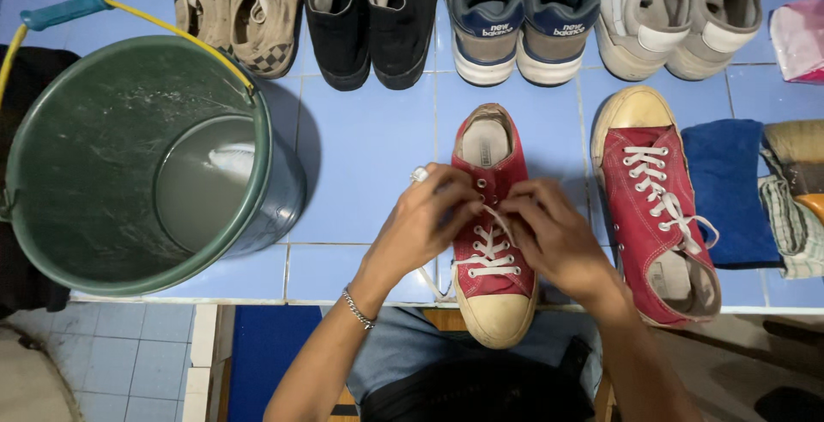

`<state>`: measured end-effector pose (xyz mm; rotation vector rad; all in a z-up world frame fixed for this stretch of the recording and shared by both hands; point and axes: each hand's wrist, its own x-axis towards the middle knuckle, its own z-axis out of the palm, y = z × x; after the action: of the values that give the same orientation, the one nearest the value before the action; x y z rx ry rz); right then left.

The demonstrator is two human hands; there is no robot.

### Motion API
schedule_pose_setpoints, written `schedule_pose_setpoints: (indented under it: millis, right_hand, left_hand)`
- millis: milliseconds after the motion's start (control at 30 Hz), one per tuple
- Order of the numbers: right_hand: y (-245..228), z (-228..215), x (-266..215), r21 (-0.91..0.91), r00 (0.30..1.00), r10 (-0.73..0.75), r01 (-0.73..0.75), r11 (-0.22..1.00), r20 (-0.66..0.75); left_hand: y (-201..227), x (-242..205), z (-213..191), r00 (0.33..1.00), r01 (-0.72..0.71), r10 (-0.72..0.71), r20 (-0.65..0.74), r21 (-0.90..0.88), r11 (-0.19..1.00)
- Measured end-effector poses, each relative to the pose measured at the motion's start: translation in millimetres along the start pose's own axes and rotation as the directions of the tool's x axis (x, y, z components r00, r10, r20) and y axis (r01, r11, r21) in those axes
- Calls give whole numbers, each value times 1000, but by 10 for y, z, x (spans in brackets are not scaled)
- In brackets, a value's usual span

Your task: The person unlaces a red shoe by pulling the laces out through the eyelets by hand.

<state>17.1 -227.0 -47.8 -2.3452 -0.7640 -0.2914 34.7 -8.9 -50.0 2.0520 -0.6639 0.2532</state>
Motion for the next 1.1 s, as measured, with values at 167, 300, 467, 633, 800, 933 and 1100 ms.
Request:
schedule_pose_setpoints:
  millis: [167,300,467,633,800,933,1100]
  right_hand:
    - [-9,-41,14,108,1000,21,-21,994,7]
    - [-45,-105,69,186,999,-13,20,982,-35]
    - [-86,-69,58,185,993,78,-61,981,-86]
    - [-188,-66,137,191,973,163,-131,973,-164]
    - [-211,-19,234,225,990,70,-40,974,-126]
    - [-140,90,245,203,982,17,22,979,-187]
    - [-115,120,253,205,983,-35,72,976,-179]
  left_hand:
    - [-37,-7,-93,990,134,-125,60,-178,975]
    - [10,-3,-147,982,180,-162,92,-235,955]
    - [138,32,-226,983,178,-180,22,-324,929]
    - [204,35,-262,980,199,-198,35,-318,927]
    - [137,-8,-223,985,173,-170,42,-353,919]
    - [170,18,-243,983,181,-173,56,-393,901]
    - [134,6,-248,989,145,-143,33,-366,919]
